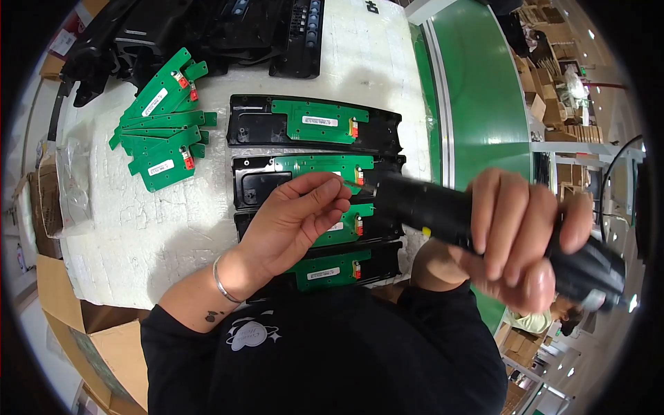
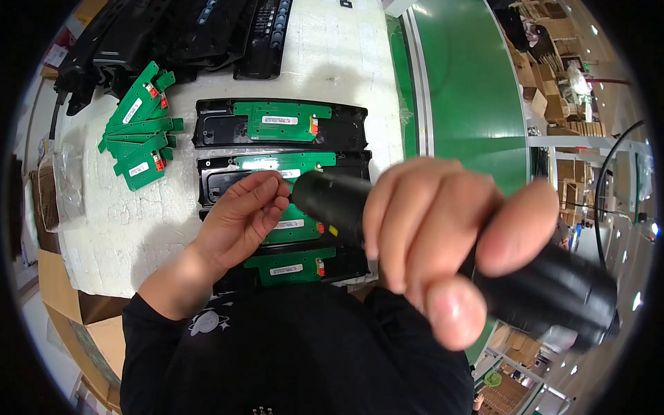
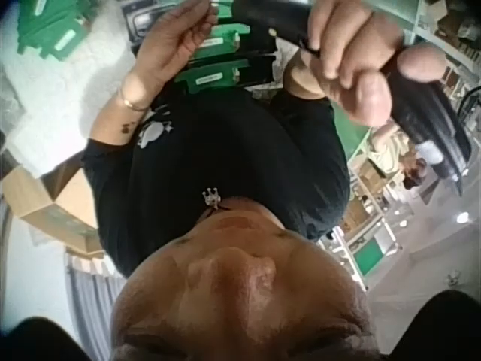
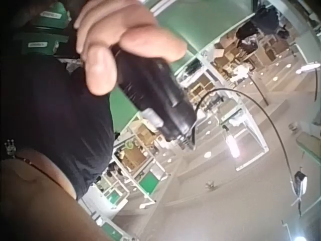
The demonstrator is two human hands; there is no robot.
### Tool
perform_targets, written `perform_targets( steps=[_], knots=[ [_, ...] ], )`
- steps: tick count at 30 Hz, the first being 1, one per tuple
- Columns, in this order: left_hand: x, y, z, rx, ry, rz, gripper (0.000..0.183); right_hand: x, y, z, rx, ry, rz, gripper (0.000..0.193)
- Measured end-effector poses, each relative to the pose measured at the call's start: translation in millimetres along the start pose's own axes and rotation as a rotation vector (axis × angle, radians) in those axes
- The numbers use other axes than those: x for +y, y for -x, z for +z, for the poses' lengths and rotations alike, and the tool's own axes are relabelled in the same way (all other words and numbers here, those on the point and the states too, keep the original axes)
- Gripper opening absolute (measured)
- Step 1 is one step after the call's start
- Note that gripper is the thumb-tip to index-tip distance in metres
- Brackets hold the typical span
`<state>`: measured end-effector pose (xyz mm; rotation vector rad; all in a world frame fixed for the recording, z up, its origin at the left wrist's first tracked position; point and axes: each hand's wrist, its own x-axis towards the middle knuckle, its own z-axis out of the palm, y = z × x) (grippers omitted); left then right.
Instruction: Assemble electronic components by securing circuit boards to plastic housings using an electric screwdriver.
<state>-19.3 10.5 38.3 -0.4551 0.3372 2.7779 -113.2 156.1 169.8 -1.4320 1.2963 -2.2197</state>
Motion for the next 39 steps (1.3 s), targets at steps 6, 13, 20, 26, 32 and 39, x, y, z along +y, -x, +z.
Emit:
perform_targets(
  steps=[6,13,20,26,32,39],
  knots=[
    [-7.1,2.3,-1.1,-0.119,0.076,-0.039,0.017,-5.7,11.7,4.0,-0.035,0.034,-0.018,0.029],
    [-19.7,8.7,12.6,-0.121,-0.033,-0.071,0.034,21.6,18.0,2.8,0.005,0.008,-0.042,0.031],
    [-17.6,1.7,11.2,-0.04,-0.105,-0.088,0.039,69.6,21.0,-16.8,0.421,0.144,0.086,0.027],
    [-12.3,3.4,11.0,-0.097,-0.242,-0.104,0.029,73.9,18.4,-16.5,0.432,0.16,0.093,0.026],
    [-11.3,3.1,11.6,-0.041,-0.311,-0.096,0.02,78.7,17.2,-19.8,0.441,0.14,0.14,0.024],
    [-9.7,2.8,11.3,-0.018,-0.298,-0.086,0.019,83.0,14.4,-19.8,0.405,0.165,0.176,0.021]
  ],
)
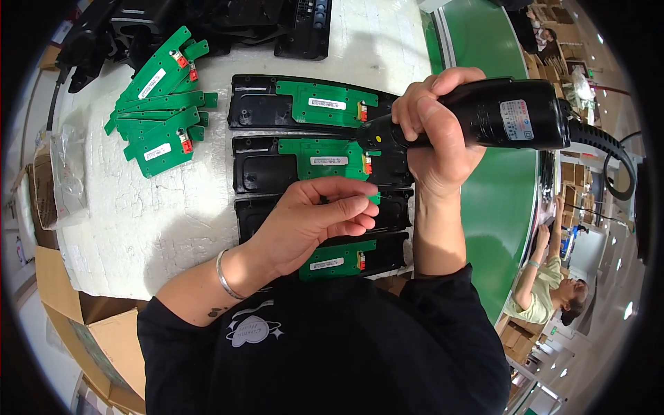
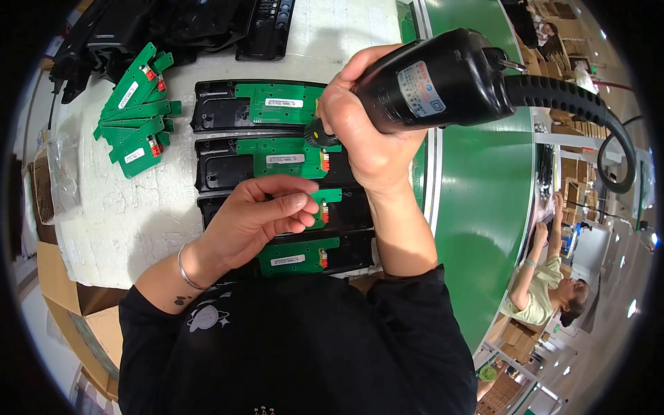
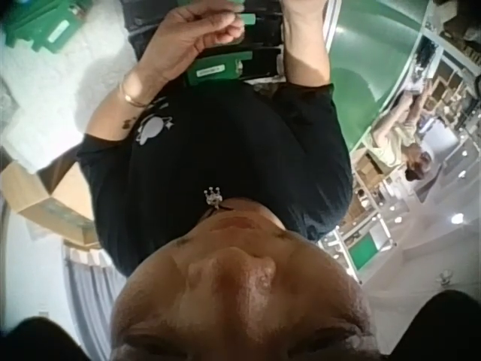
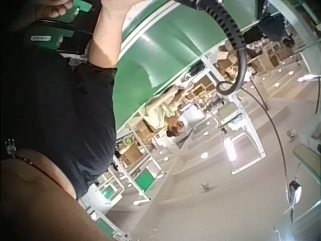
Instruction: Assemble electronic components by securing circuit boards to plastic housings using an electric screwdriver.
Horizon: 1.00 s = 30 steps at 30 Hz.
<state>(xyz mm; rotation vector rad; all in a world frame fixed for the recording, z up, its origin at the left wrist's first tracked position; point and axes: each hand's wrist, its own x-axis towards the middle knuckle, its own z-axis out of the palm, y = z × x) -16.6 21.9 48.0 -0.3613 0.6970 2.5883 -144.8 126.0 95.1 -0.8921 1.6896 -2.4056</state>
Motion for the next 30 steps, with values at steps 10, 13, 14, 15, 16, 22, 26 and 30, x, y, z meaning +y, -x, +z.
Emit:
perform_targets(
  steps=[10,13,14,15,16,22,26,30],
  knots=[
    [-0.3,-2.7,-6.4,0.066,0.3,0.083,0.017,-54.7,5.3,7.6,-0.261,-0.154,-0.2,0.027],
    [1.2,-2.5,-9.0,0.033,0.359,0.069,0.016,-90.2,12.5,8.2,-0.315,-0.154,-0.149,0.029],
    [1.2,-1.9,-10.5,0.036,0.359,0.072,0.016,-93.3,14.3,8.9,-0.331,-0.147,-0.136,0.029],
    [0.7,-1.6,-12.1,-0.011,0.369,0.067,0.016,-94.7,15.1,8.6,-0.347,-0.141,-0.124,0.028],
    [-0.2,-1.6,-12.9,-0.06,0.38,0.059,0.016,-94.0,15.8,8.7,-0.347,-0.14,-0.124,0.028],
    [-5.5,-1.7,-12.9,-0.16,0.4,0.031,0.02,-91.1,21.9,7.9,-0.317,-0.165,-0.133,0.03],
    [-4.0,2.4,1.8,-0.138,0.325,0.009,0.03,-77.9,24.9,10.3,-0.303,-0.17,-0.158,0.028],
    [-14.6,10.4,14.5,0.025,0.34,-0.114,0.04,-36.5,26.3,4.9,-0.047,-0.076,-0.143,0.032]
  ],
)
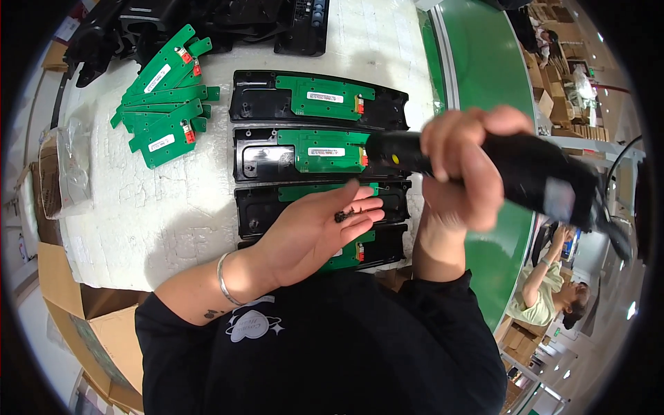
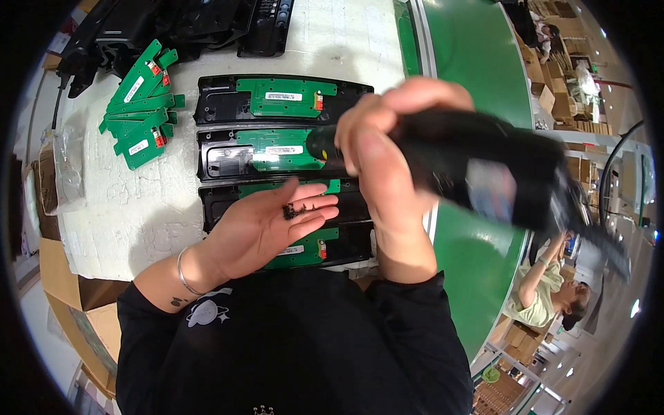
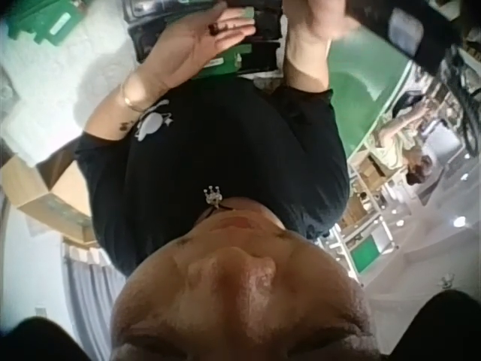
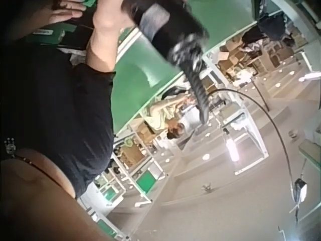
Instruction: Assemble electronic components by securing circuit boards to plastic housings using an electric screwdriver.
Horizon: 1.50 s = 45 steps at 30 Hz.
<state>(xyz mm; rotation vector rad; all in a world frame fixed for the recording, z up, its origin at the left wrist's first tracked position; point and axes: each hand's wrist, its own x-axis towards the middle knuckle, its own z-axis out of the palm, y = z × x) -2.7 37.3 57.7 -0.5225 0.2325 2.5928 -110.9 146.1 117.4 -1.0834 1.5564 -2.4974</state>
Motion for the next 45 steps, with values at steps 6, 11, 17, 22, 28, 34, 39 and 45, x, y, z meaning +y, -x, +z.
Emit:
perform_targets(
  steps=[6,11,17,22,28,34,39,45],
  knots=[
    [-2.9,7.0,-6.7,-0.036,-0.286,0.112,0.028,23.4,-5.7,-13.2,0.032,0.02,0.047,0.027],
    [-3.1,9.8,-4.4,0.049,-0.281,0.062,0.025,24.5,-4.3,-9.3,0.023,0.03,0.065,0.025],
    [-3.5,7.7,-10.5,0.043,-0.287,0.108,0.018,27.0,-5.0,-5.8,0.021,0.033,0.124,0.024],
    [0.8,6.3,-16.1,-0.006,-0.308,0.135,0.015,27.8,-6.2,-4.5,0.04,0.09,0.151,0.02],
    [2.4,6.7,-12.9,0.128,-0.162,0.201,0.014,3.3,0.4,6.1,0.041,0.126,0.107,0.025],
    [1.5,1.0,-15.7,-0.008,-0.015,0.203,0.017,-64.9,-3.2,0.5,-0.352,-0.135,-0.047,0.031],
    [-3.5,-0.5,-13.9,-0.047,-0.037,0.177,0.017,-65.6,5.7,-2.2,-0.377,-0.108,-0.073,0.03],
    [-13.8,2.2,5.3,-0.12,-0.076,0.175,0.036,-54.5,12.8,0.4,-0.247,-0.059,-0.073,0.028]
  ],
)
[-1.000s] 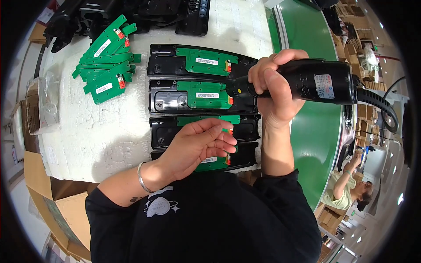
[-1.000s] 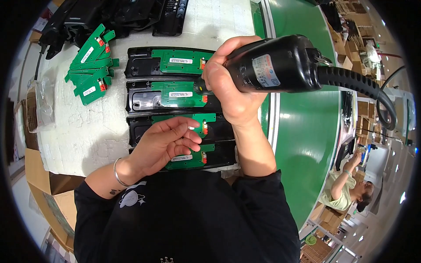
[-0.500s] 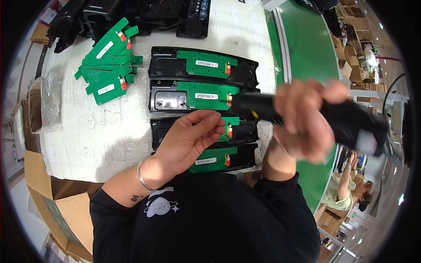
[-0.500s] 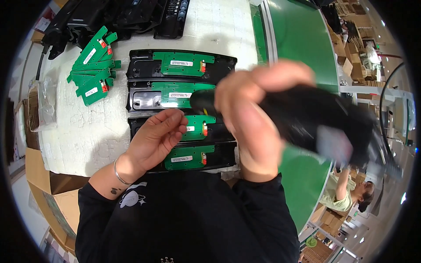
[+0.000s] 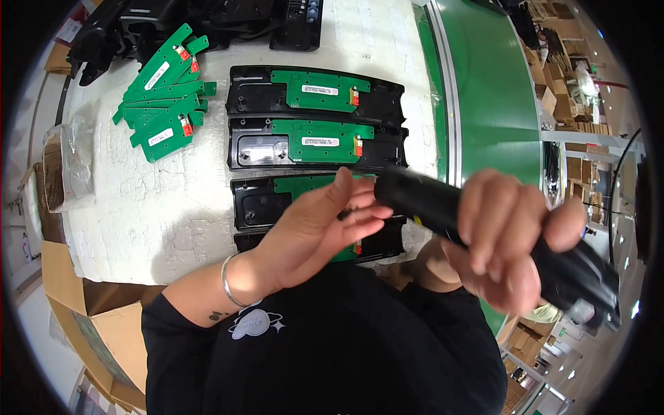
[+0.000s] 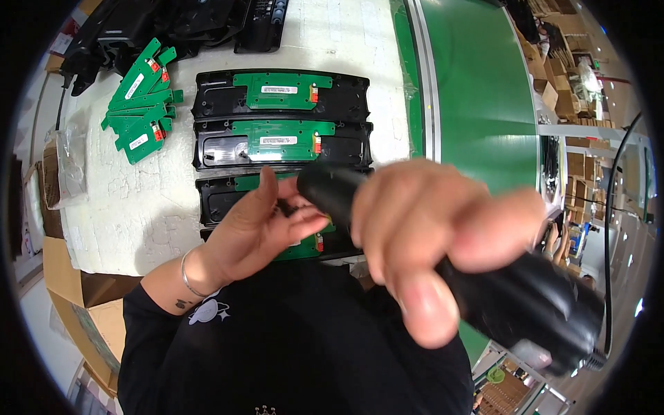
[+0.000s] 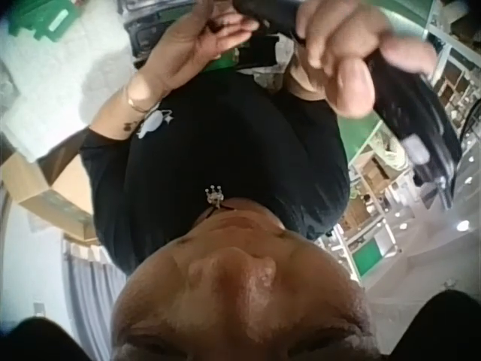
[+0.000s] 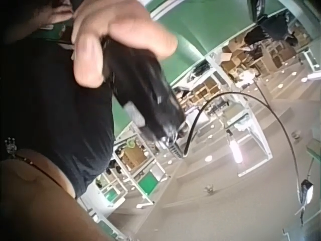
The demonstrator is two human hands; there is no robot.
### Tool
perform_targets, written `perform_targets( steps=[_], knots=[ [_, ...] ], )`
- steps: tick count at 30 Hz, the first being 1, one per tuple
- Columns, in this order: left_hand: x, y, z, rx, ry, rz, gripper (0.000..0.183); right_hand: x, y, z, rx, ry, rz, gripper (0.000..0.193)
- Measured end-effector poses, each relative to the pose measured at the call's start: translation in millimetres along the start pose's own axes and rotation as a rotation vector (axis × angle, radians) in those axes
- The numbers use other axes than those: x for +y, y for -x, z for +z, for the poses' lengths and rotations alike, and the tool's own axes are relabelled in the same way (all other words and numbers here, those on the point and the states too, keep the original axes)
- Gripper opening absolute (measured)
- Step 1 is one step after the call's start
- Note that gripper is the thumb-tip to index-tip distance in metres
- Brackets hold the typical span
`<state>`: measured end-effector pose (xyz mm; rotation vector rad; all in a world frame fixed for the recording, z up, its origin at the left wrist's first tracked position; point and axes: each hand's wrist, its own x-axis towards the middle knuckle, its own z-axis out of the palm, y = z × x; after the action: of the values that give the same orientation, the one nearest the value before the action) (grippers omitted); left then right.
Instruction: Assemble electronic components by securing circuit boards to plastic housings using an electric screwdriver.
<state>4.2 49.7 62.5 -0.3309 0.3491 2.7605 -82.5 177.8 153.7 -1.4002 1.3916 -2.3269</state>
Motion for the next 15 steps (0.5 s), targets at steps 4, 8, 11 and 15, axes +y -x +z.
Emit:
perform_targets(
  steps=[4,8,11,15],
  knots=[
    [-6.0,9.0,-0.2,0.172,0.078,-0.272,0.047,35.6,11.1,-5.2,0.231,0.099,0.13,0.03],
    [-5.2,13.4,-8.1,0.083,-0.128,-0.215,0.036,53.3,11.3,-10.0,0.311,0.184,0.169,0.027],
    [-3.0,15.0,-9.2,0.076,-0.191,-0.232,0.03,59.1,14.2,-21.5,0.243,0.059,0.128,0.028],
    [-3.1,15.2,-8.5,0.065,-0.218,-0.222,0.02,59.8,12.5,-17.9,0.241,0.076,0.142,0.027]
  ],
)
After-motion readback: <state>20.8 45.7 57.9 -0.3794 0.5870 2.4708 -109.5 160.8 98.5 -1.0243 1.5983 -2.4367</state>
